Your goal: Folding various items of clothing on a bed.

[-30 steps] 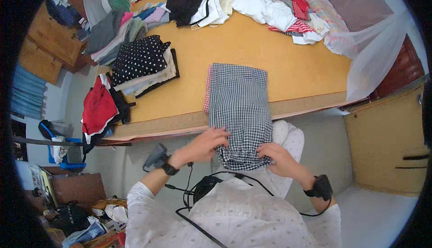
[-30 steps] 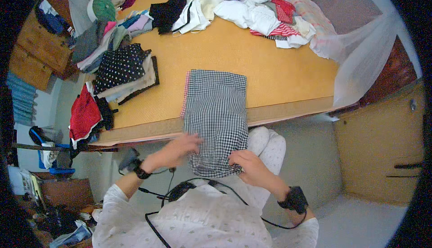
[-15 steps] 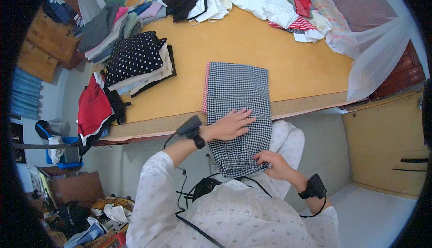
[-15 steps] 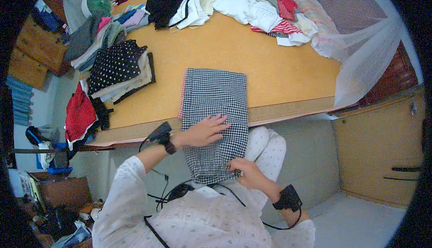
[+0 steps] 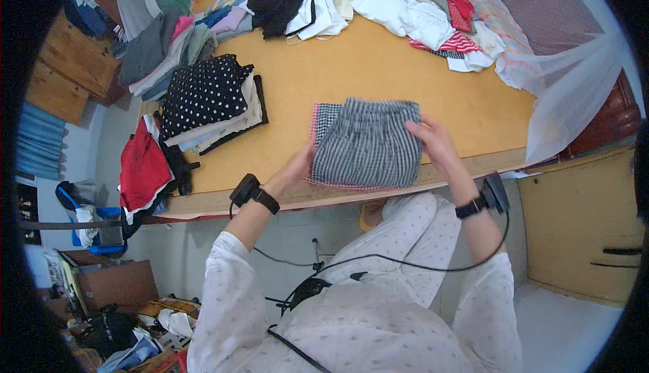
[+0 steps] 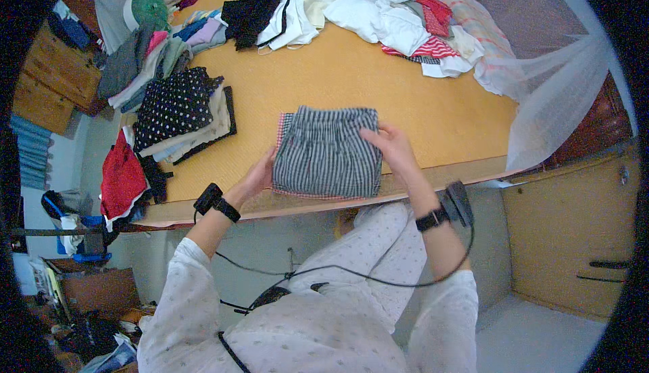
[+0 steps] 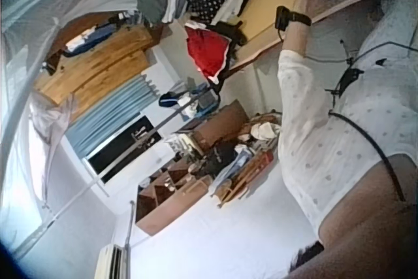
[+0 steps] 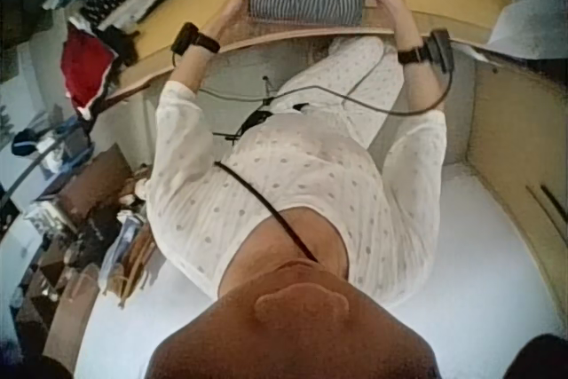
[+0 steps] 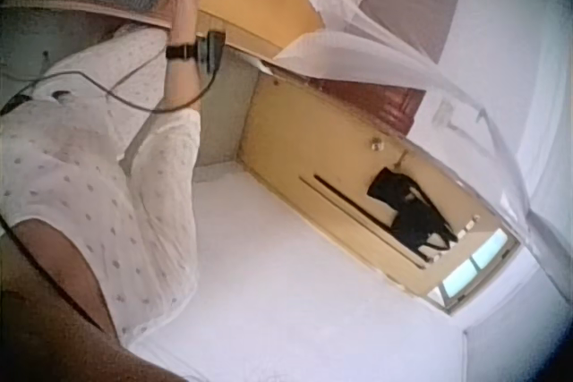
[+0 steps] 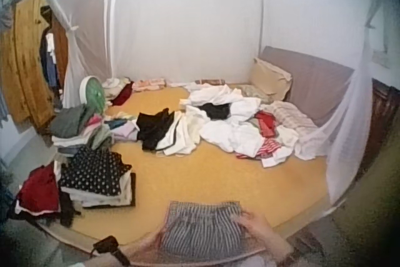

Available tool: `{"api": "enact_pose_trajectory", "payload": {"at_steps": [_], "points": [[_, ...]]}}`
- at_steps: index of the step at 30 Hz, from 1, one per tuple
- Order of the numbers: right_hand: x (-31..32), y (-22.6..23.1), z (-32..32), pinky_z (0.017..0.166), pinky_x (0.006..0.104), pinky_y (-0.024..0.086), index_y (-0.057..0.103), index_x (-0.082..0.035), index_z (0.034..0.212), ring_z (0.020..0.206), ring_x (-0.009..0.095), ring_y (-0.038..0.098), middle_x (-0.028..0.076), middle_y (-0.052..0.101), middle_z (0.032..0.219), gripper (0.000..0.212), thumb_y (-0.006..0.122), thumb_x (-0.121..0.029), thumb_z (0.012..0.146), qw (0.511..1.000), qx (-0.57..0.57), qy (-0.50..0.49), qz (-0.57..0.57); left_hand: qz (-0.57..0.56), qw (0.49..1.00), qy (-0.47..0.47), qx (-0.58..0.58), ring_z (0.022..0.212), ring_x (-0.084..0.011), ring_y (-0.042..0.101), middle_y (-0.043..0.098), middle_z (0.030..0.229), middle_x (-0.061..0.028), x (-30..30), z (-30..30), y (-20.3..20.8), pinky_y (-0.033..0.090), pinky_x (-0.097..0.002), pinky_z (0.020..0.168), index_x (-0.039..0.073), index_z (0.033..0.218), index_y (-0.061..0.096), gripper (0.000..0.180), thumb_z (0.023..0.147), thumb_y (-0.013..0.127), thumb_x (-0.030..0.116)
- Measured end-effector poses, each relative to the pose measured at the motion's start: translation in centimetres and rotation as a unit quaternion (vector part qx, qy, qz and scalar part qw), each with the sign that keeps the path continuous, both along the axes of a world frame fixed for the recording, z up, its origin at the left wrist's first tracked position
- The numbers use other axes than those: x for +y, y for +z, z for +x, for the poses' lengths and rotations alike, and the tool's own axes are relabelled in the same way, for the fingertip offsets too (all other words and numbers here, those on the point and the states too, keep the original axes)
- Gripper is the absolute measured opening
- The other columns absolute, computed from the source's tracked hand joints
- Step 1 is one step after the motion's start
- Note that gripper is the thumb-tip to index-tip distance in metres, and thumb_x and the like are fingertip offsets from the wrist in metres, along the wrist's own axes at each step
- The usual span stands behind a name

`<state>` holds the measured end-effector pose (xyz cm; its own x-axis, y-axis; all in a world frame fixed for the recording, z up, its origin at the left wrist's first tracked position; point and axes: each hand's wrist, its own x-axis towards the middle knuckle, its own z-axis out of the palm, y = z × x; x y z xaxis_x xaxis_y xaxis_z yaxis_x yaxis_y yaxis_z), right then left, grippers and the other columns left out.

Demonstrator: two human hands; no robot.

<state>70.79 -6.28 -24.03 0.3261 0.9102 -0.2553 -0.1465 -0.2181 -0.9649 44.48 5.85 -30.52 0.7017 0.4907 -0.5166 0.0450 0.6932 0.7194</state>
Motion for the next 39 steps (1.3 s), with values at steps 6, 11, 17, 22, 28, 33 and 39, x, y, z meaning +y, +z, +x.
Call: {"api": "enact_pose_trajectory", "payload": {"at_steps": [6,11,17,22,28,33,39], "points": [[-2.0,-15.1,2.6,0.064,0.0274,0.049,0.059,0.004,0.1,0.073,0.016,0.061,0.012,0.065,0.087,0.042,0.069,-0.028,0.075,0.98,-0.115,-0.013,-0.161,0.247,0.931,-0.143,0.229,0.065,-0.0119,0.05,0.058,0.078,-0.0051,2.3,-0.8,-4.7,0.041,-0.0265,0.059,0.001,0.092,0.06,0.047,0.084,0.054,0.047],[-2.2,-12.2,-1.4,0.067,0.0287,0.048,0.058,0.006,0.098,0.076,0.02,0.061,0.015,0.064,0.087,0.04,0.067,-0.026,0.077,0.964,-0.086,-0.057,-0.244,0.341,0.911,-0.052,0.227,0.064,-0.0154,0.052,0.059,0.074,-0.0062,2.7,-1.4,-8.1,0.041,-0.029,0.056,-0.003,0.09,0.06,0.044,0.081,0.061,0.04],[-0.8,-12.6,-2.1,0.078,0.0323,0.045,0.054,0.004,0.108,0.085,0.024,0.058,0.016,0.062,0.091,0.039,0.062,-0.02,0.079,0.937,-0.327,-0.12,0.041,0.488,0.848,0.072,0.192,0.058,-0.0126,0.051,0.058,0.064,-0.0066,2.3,0.4,-6.0,0.041,-0.0285,0.053,-0.001,0.088,0.061,0.031,0.083,0.059,0.029],[-1.8,-15.8,-2.2,0.075,0.0329,0.045,0.056,0.004,0.102,0.083,0.025,0.057,0.018,0.06,0.089,0.044,0.066,-0.031,0.076,0.928,-0.345,-0.133,-0.043,0.466,0.836,0.026,0.288,0.062,-0.0166,0.055,0.061,0.069,-0.0099,0.9,-1.9,-7.9,0.043,-0.0303,0.056,-0.002,0.085,0.061,0.038,0.081,0.061,0.035],[-3.2,-13.2,-2.6,0.047,0.0307,0.042,0.056,0.002,0.091,0.054,0.018,0.053,0.012,0.055,0.064,0.049,0.066,-0.043,0.075,0.939,-0.236,-0.082,-0.235,0.38,0.84,-0.114,0.372,0.058,-0.0212,0.058,0.055,0.058,-0.0119,-1.1,-4.6,-6.3,0.045,-0.0356,0.054,0.0,0.064,0.055,0.042,0.078,0.061,0.038],[-2.6,-11.4,-0.3,0.036,0.0284,0.035,0.058,0.001,0.081,0.04,0.014,0.046,0.005,0.052,0.056,0.038,0.064,-0.036,0.078,0.941,-0.169,-0.051,-0.289,0.25,0.936,-0.037,0.245,0.066,-0.0166,0.058,0.056,0.072,-0.0096,0.1,-2.6,-2.8,0.049,-0.0323,0.054,0.001,0.076,0.054,0.032,0.08,0.062,0.032],[-1.0,-9.4,-2.6,0.067,0.0368,0.044,0.057,0.005,0.088,0.073,0.028,0.057,0.018,0.06,0.077,0.038,0.059,-0.032,0.081,0.92,-0.383,-0.079,0.027,0.211,0.954,0.162,0.138,0.076,-0.0182,0.059,0.054,0.082,-0.0111,0.9,-1.3,-1.1,0.052,-0.0303,0.06,0.001,0.103,0.039,0.044,0.071,0.069,0.004]]}}
